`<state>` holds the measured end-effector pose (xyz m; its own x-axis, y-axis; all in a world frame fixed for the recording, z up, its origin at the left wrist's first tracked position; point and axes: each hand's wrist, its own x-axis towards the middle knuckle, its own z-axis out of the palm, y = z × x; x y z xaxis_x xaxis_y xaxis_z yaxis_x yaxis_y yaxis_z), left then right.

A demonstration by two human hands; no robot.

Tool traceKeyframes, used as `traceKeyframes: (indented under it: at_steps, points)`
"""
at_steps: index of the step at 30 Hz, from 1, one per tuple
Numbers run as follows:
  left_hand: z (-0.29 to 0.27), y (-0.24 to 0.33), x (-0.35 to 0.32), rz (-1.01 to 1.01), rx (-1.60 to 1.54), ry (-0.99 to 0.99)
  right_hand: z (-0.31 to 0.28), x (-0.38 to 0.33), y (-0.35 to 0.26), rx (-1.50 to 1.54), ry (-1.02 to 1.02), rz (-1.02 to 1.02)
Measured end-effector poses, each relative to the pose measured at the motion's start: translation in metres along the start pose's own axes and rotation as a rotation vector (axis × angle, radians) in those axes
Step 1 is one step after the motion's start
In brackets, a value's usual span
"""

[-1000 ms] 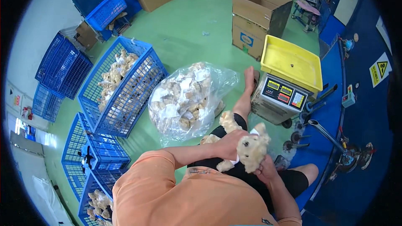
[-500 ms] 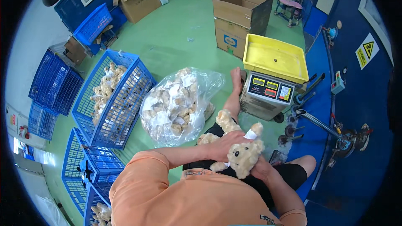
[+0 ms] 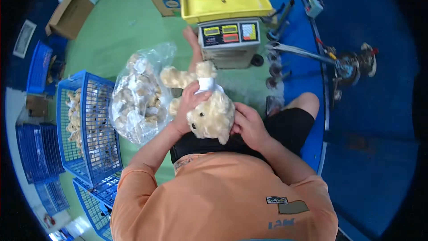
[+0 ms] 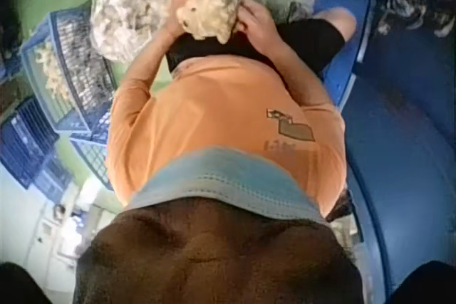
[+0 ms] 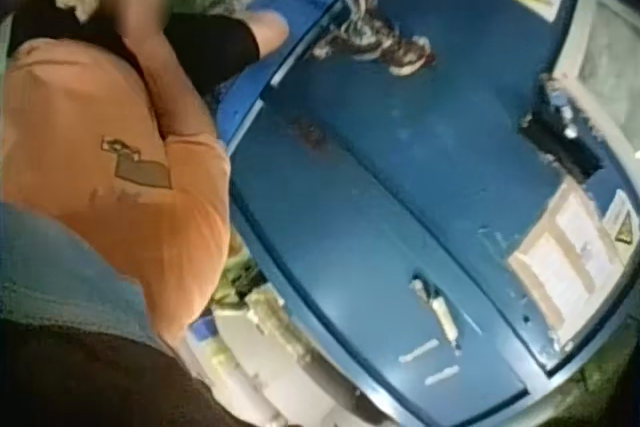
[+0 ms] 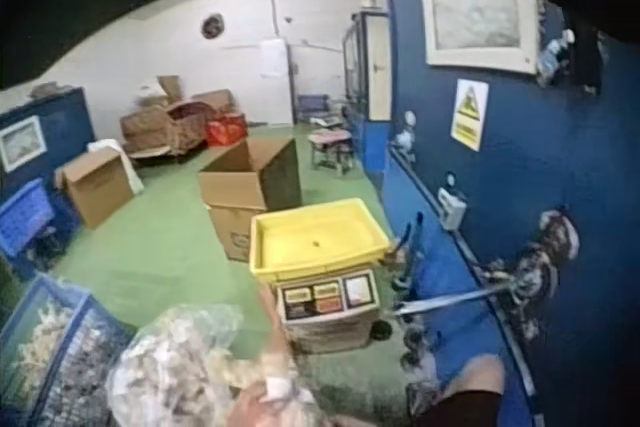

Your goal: Dressing small plush teddy bears and weighing them on a digital scale.

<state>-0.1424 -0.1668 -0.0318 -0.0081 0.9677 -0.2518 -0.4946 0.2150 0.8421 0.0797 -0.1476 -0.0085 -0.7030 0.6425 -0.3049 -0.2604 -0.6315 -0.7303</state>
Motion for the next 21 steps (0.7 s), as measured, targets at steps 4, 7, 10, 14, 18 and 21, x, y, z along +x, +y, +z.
traceKeyframes:
  at_steps: [4, 7, 10, 14, 18, 21]
  points:
    - [-0.026, -0.028, 0.011, 0.725, 1.322, -0.120, 0.001, 0.007, -0.020, -0.465, -0.035, 0.094]
    - [-0.027, -0.027, 0.020, 0.426, 1.011, -0.184, -0.004, 0.007, -0.021, -0.368, -0.140, 0.155]
    - [-0.030, -0.025, 0.022, 0.137, 0.697, -0.220, -0.005, 0.006, -0.019, -0.275, -0.259, 0.216]
    - [-0.038, -0.019, 0.022, 0.213, 0.796, -0.114, 0.003, -0.004, -0.010, 0.332, -0.214, 0.131]
    - [-0.050, -0.022, 0.019, 0.605, 1.084, -0.080, 0.011, -0.013, -0.008, 0.504, -0.069, 0.083]
    - [-0.039, -0.015, 0.016, 0.746, 1.082, -0.056, 0.013, -0.026, -0.021, 0.503, 0.024, 0.007]
